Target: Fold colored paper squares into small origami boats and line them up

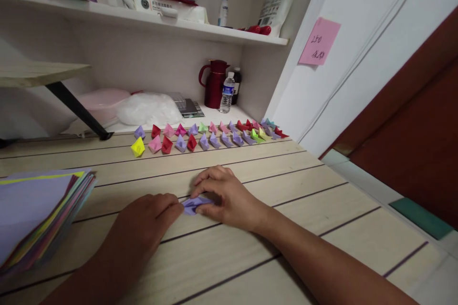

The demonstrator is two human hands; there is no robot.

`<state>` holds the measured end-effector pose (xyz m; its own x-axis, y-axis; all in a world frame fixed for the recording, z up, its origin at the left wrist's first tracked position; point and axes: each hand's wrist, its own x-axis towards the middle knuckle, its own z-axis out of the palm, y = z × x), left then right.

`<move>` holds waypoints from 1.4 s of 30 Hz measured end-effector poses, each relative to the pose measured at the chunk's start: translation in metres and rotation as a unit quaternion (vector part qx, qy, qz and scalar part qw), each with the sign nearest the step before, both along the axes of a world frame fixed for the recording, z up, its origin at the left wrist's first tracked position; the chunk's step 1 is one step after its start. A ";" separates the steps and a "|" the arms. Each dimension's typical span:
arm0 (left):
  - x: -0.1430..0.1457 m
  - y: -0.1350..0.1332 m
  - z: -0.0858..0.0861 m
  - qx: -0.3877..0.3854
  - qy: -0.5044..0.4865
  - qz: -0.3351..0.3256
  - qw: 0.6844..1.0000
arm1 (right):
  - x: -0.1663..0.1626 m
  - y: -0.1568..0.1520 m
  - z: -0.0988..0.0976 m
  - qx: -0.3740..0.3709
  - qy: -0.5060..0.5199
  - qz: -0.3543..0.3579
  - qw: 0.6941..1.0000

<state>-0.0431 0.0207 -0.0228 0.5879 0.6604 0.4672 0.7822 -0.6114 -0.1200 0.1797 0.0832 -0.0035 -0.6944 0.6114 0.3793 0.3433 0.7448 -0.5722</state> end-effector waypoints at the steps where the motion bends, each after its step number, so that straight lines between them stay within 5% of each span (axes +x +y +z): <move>1: 0.000 0.000 0.000 0.013 -0.004 -0.015 1.000 | 0.000 0.000 0.000 0.002 0.001 0.000 1.000; 6: 0.003 -0.002 0.004 0.018 -0.006 -0.060 0.998 | 0.002 0.002 -0.001 0.010 0.015 -0.012 1.000; 20: 0.005 -0.004 0.005 -0.035 -0.007 -0.033 0.999 | 0.003 0.004 -0.002 -0.002 -0.013 0.021 1.000; 32: 0.009 -0.003 -0.001 -0.047 -0.015 -0.026 0.998 | -0.001 0.005 0.001 0.085 -0.097 0.022 0.991; 42: 0.003 0.004 -0.004 -0.154 -0.181 0.020 0.971 | -0.001 0.004 -0.001 0.117 -0.115 0.016 0.986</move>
<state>-0.0404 0.0251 -0.0266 0.3925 0.8205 0.4155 0.7632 -0.5427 0.3507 0.1783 0.0876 -0.0047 -0.7964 0.5017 0.3376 0.4179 0.8602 -0.2924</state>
